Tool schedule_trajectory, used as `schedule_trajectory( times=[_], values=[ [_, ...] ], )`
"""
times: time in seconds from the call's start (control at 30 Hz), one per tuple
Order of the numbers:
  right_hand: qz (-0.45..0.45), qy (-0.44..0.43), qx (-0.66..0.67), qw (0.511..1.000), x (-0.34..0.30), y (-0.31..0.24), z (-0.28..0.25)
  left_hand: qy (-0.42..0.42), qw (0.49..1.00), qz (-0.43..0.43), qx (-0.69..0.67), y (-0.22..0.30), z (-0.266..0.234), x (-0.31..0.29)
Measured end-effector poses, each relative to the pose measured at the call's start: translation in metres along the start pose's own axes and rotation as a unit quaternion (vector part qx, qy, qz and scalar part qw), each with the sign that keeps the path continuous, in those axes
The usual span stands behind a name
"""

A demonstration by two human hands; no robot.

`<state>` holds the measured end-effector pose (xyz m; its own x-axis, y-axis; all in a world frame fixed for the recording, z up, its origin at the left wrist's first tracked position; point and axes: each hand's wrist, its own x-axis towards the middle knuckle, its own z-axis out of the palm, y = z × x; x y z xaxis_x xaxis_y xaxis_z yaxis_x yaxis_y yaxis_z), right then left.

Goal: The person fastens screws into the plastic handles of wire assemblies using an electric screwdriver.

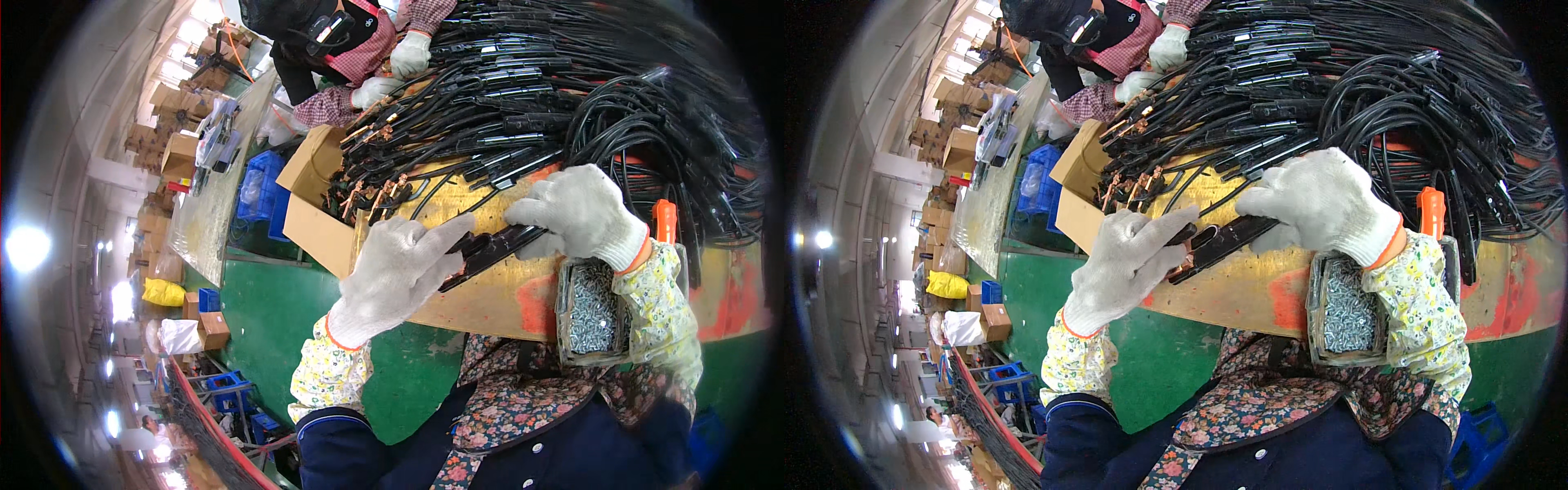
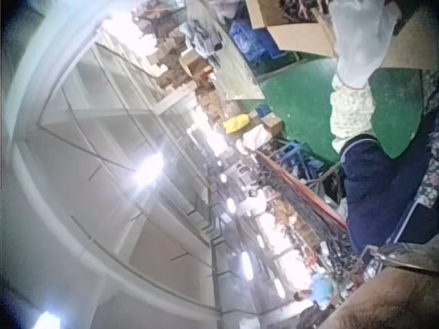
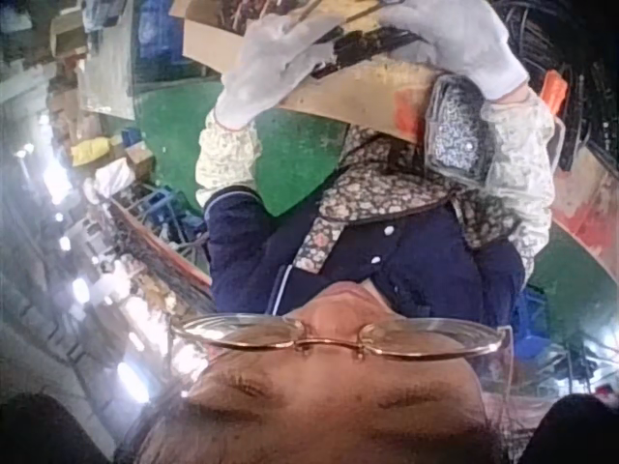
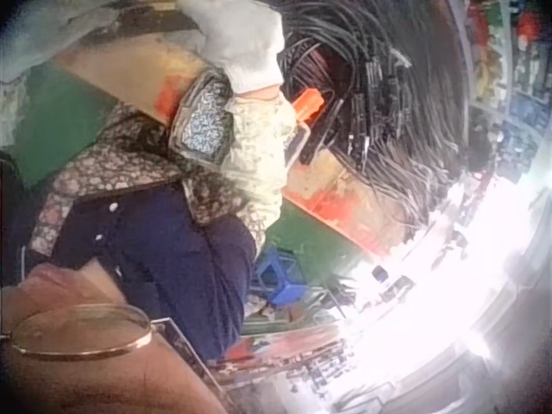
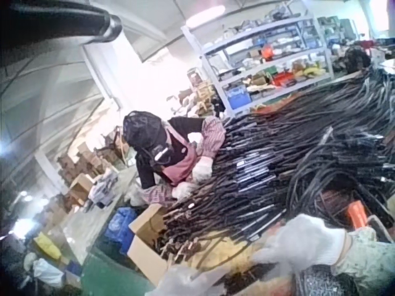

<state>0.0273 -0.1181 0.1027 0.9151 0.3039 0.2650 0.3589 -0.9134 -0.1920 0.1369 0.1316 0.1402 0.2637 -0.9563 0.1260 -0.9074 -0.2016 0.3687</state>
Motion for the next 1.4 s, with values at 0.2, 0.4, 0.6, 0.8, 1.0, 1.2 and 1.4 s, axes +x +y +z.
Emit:
schedule_trajectory(
  times=[0.2, 0.4, 0.6, 0.8, 1.0, 1.2, 1.4],
  values=[
    [-0.079, 0.014, -0.094, 0.992, 0.02, -0.027, 0.004, 0.107, 0.993, -0.022, -0.035, 0.015, 0.026, 0.006],
    [-0.077, 0.303, -0.055, 0.948, 0.021, -0.012, -0.003, -0.066, 0.794, -0.281, -0.536, 0.007, 0.054, -0.002],
    [0.288, 0.31, 0.61, 0.67, -0.045, -0.017, 0.031, -0.087, 0.751, -0.296, -0.585, 0.049, 0.097, 0.037],
    [0.079, 0.364, 0.895, 0.243, -0.025, -0.007, 0.026, 0.076, 0.853, -0.111, -0.505, 0.058, 0.109, 0.065],
    [0.236, 0.446, 0.82, 0.271, -0.012, -0.017, 0.008, 0.274, 0.885, 0.112, -0.361, 0.066, 0.102, 0.08],
    [0.282, 0.457, 0.765, 0.355, -0.017, -0.01, 0.016, 0.192, 0.891, 0.068, -0.404, 0.058, 0.128, 0.071],
    [0.458, 0.194, 0.406, 0.766, -0.023, -0.017, -0.006, 0.131, 0.843, -0.127, -0.506, 0.051, 0.158, 0.07]
  ],
)
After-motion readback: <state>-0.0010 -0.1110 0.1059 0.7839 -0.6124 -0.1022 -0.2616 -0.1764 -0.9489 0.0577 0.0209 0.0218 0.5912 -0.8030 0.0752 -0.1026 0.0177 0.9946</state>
